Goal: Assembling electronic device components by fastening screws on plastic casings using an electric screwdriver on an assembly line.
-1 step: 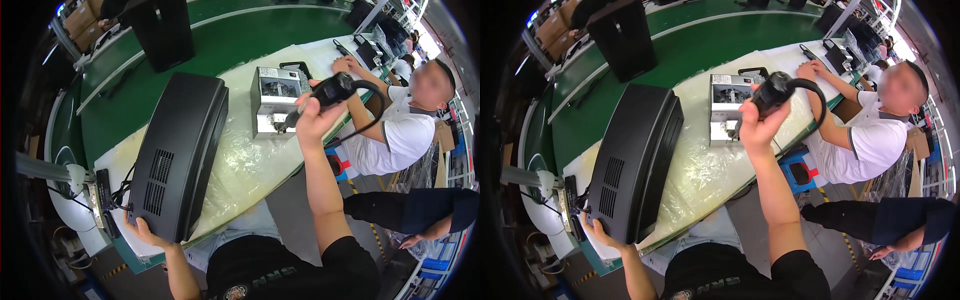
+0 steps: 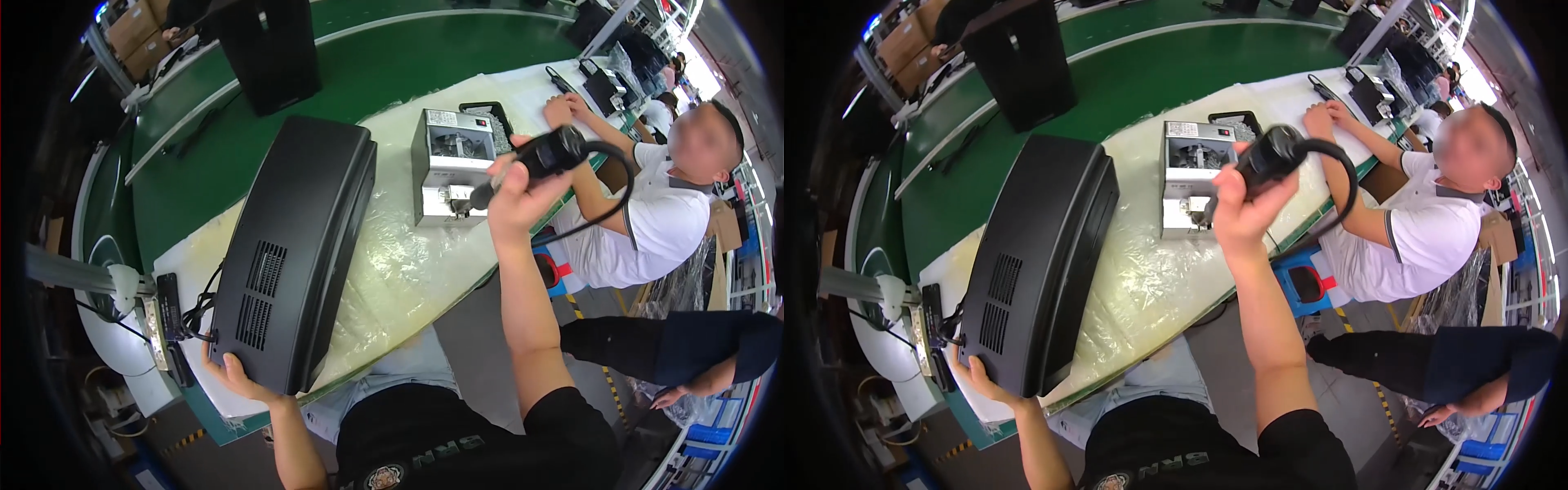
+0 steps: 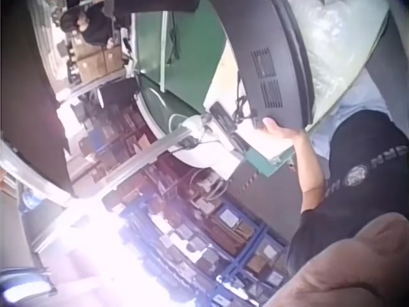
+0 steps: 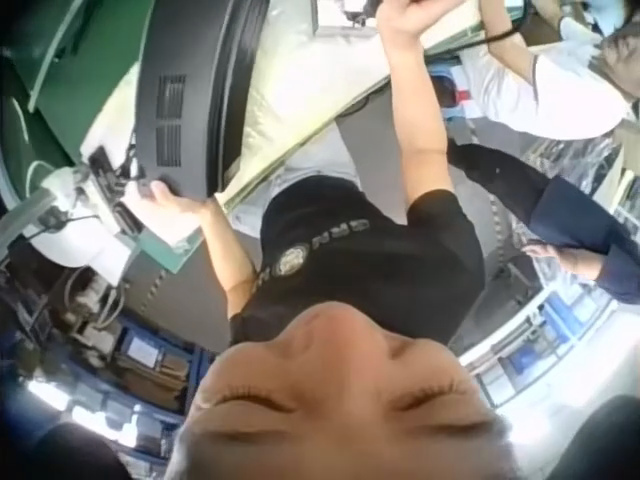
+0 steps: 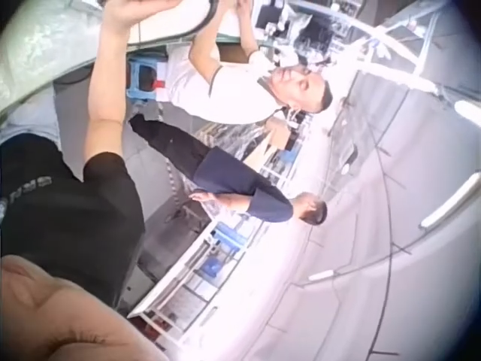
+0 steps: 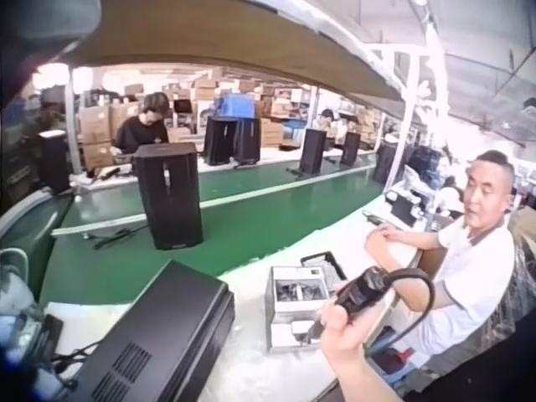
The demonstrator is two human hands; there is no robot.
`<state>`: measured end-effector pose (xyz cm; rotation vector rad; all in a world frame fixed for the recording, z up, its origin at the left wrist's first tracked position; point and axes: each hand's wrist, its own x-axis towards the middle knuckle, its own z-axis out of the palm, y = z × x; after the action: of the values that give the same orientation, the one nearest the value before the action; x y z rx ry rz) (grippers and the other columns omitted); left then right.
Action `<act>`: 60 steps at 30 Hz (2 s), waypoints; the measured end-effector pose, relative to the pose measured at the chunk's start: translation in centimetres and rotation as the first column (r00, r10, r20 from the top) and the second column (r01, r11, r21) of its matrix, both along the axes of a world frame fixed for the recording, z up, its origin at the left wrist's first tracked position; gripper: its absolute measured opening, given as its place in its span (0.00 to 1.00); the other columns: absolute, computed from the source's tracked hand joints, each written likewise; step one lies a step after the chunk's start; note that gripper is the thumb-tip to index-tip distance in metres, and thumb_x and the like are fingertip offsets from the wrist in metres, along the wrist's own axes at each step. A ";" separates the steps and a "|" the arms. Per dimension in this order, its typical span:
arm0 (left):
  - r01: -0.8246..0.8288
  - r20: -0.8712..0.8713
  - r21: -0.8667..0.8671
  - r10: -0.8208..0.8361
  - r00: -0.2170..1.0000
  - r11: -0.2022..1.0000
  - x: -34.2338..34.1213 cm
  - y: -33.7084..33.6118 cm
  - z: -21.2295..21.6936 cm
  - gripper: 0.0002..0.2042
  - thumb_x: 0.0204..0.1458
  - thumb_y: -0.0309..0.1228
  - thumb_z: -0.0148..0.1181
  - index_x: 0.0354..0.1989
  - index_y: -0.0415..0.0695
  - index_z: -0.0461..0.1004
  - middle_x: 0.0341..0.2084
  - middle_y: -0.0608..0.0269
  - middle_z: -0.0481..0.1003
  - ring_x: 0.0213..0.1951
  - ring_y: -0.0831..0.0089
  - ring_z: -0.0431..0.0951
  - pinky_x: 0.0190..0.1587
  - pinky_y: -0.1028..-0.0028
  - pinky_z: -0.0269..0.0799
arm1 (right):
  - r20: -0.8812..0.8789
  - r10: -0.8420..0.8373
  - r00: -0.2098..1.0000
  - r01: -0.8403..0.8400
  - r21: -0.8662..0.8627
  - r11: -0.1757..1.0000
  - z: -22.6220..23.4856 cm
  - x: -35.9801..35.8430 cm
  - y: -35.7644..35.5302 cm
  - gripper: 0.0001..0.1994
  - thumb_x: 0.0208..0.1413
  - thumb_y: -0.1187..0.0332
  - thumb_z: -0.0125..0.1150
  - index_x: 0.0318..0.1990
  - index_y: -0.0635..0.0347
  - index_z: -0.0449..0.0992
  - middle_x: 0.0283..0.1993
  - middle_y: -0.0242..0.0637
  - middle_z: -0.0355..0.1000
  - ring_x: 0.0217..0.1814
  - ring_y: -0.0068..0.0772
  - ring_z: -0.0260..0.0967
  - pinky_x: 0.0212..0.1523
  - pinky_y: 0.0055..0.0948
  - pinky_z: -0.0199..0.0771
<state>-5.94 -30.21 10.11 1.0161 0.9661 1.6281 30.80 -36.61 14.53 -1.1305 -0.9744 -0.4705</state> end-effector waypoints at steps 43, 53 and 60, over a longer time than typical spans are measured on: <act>0.001 -0.198 0.033 0.005 0.980 0.999 -4.0 0.9 -7.5 0.26 0.54 0.43 0.54 0.54 0.37 0.62 0.48 0.55 0.67 0.49 0.67 0.69 0.53 0.67 0.63 | 0.046 0.856 0.515 -0.833 -0.210 0.512 9.2 -33.8 12.5 0.45 0.46 0.65 0.68 0.67 0.66 0.46 0.55 0.54 0.65 0.55 0.49 0.66 0.55 0.33 0.66; -0.003 0.177 0.080 -0.011 0.984 0.997 -0.5 0.8 -3.1 0.22 0.61 0.44 0.41 0.54 0.37 0.63 0.47 0.55 0.68 0.47 0.66 0.69 0.53 0.67 0.65 | 0.027 0.859 0.512 -0.859 -0.017 0.512 12.7 -31.0 12.1 0.41 0.51 0.68 0.61 0.67 0.66 0.40 0.40 0.45 0.69 0.36 0.40 0.68 0.39 0.32 0.66; 0.059 0.308 -0.176 -0.002 0.951 0.983 -3.1 5.3 -9.3 0.21 0.63 0.40 0.40 0.48 0.30 0.66 0.42 0.51 0.71 0.42 0.64 0.72 0.49 0.65 0.68 | -0.211 0.845 0.491 -0.820 0.216 0.530 14.4 -21.4 4.8 0.32 0.55 0.67 0.57 0.63 0.61 0.46 0.48 0.48 0.67 0.28 0.27 0.68 0.28 0.26 0.72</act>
<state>-9.02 -24.92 0.83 0.6265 0.8645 1.5814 9.39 -31.84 28.97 -0.4888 -1.0967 0.4621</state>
